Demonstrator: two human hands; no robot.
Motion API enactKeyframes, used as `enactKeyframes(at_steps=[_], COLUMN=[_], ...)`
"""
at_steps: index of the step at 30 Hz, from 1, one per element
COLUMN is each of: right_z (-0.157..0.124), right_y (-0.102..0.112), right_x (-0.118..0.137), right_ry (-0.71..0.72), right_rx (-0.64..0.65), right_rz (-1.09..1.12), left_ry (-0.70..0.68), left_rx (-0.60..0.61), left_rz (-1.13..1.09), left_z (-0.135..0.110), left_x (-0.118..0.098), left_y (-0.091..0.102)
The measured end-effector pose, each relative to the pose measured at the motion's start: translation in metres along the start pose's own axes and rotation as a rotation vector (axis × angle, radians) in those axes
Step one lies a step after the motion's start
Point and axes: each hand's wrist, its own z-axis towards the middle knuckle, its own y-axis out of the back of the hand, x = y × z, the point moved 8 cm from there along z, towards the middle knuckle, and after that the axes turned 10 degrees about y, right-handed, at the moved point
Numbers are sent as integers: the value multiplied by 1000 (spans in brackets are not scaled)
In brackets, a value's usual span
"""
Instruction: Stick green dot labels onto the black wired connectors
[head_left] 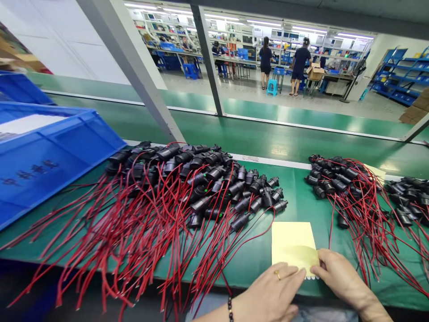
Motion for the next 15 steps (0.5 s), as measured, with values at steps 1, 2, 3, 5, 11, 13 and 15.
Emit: enactKeyframes(at_steps=[1, 2, 3, 5, 11, 13, 15], right_z=[0, 0, 0, 0, -1, -1, -1], right_y=[0, 0, 1, 1, 5, 5, 4], right_x=[0, 0, 1, 1, 3, 3, 2], right_ry=[-2, -3, -5, -7, -26, -25, -20], right_rx=[-2, -4, -5, -9, -28, -25, -21], right_rz=[1, 2, 5, 8, 8, 17, 25], left_ry=[22, 50, 73, 87, 112, 135, 149], left_rx=[53, 93, 115, 143, 196, 197, 213], left_rz=[16, 34, 50, 61, -20, -33, -4], left_z=[2, 3, 4, 5, 1, -3, -10], left_x=[-2, -2, -2, 0, 12, 15, 18], left_y=[-5, -8, -10, -14, -19, -14, -8])
